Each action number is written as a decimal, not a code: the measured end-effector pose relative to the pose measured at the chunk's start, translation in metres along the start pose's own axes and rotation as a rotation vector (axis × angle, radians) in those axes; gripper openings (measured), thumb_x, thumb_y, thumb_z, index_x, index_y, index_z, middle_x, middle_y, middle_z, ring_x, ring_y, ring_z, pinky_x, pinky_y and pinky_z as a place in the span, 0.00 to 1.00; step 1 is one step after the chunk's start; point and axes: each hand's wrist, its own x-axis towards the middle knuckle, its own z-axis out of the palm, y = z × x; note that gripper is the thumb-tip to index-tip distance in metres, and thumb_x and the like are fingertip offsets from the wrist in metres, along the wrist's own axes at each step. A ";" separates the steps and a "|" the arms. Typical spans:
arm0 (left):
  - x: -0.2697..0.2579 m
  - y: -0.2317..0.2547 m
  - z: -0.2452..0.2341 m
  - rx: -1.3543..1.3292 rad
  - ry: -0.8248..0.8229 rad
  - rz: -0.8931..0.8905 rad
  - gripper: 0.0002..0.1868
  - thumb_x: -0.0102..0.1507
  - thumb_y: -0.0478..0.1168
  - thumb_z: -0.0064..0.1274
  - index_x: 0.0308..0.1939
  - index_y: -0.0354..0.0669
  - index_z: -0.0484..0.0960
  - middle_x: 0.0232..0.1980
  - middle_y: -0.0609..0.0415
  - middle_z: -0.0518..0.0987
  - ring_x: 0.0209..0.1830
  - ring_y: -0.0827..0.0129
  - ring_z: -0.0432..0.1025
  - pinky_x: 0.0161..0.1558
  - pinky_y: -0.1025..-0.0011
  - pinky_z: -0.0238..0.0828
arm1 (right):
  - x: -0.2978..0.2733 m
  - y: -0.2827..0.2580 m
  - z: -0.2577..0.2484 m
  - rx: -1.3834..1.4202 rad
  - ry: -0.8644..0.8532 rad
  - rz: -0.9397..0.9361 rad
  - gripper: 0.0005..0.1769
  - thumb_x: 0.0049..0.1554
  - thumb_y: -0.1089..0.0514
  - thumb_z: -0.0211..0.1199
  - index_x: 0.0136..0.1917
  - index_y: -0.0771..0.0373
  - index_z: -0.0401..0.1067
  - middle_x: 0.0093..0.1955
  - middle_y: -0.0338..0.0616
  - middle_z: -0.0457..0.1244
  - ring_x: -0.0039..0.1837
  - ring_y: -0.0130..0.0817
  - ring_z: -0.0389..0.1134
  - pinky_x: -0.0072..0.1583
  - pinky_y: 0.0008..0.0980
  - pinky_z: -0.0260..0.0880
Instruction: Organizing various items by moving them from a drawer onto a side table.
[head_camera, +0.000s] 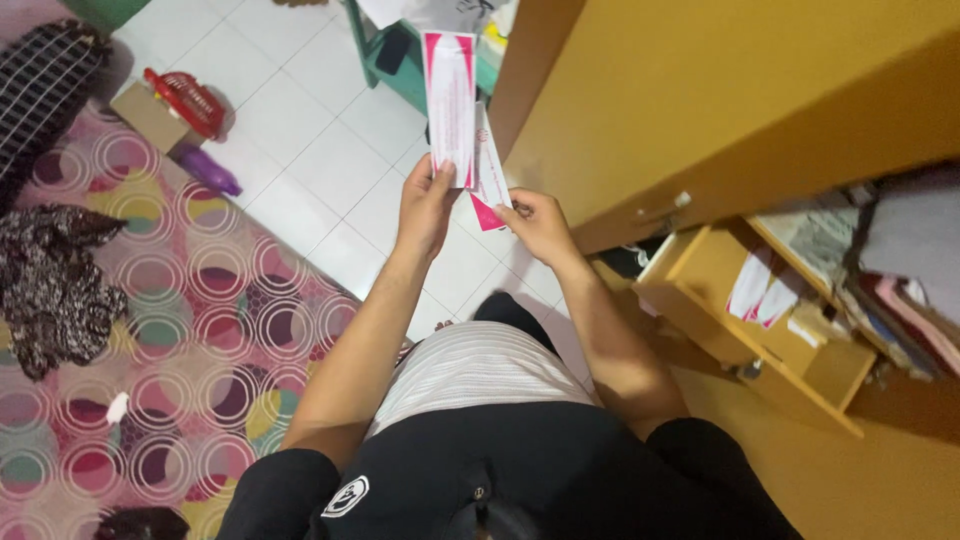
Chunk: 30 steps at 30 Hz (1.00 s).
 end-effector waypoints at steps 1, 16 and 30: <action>0.002 0.002 -0.009 -0.001 0.014 0.009 0.16 0.73 0.41 0.47 0.60 0.34 0.75 0.56 0.50 0.80 0.55 0.69 0.75 0.63 0.61 0.73 | 0.007 0.002 0.002 -0.002 -0.017 -0.001 0.11 0.62 0.62 0.65 0.57 0.68 0.78 0.44 0.42 0.70 0.43 0.22 0.66 0.44 0.25 0.65; 0.124 0.003 -0.074 0.313 0.294 -0.013 0.17 0.73 0.42 0.41 0.60 0.34 0.74 0.52 0.50 0.80 0.50 0.69 0.75 0.58 0.65 0.74 | 0.187 0.029 -0.018 0.287 -0.018 0.134 0.16 0.61 0.62 0.61 0.62 0.66 0.73 0.49 0.39 0.72 0.45 0.23 0.69 0.43 0.24 0.65; 0.220 -0.016 -0.104 0.733 0.303 -0.142 0.15 0.70 0.45 0.52 0.50 0.36 0.82 0.36 0.57 0.83 0.33 0.76 0.77 0.36 0.75 0.69 | 0.290 0.070 -0.024 0.259 -0.063 0.368 0.13 0.61 0.59 0.60 0.60 0.61 0.73 0.47 0.37 0.72 0.41 0.22 0.67 0.40 0.22 0.62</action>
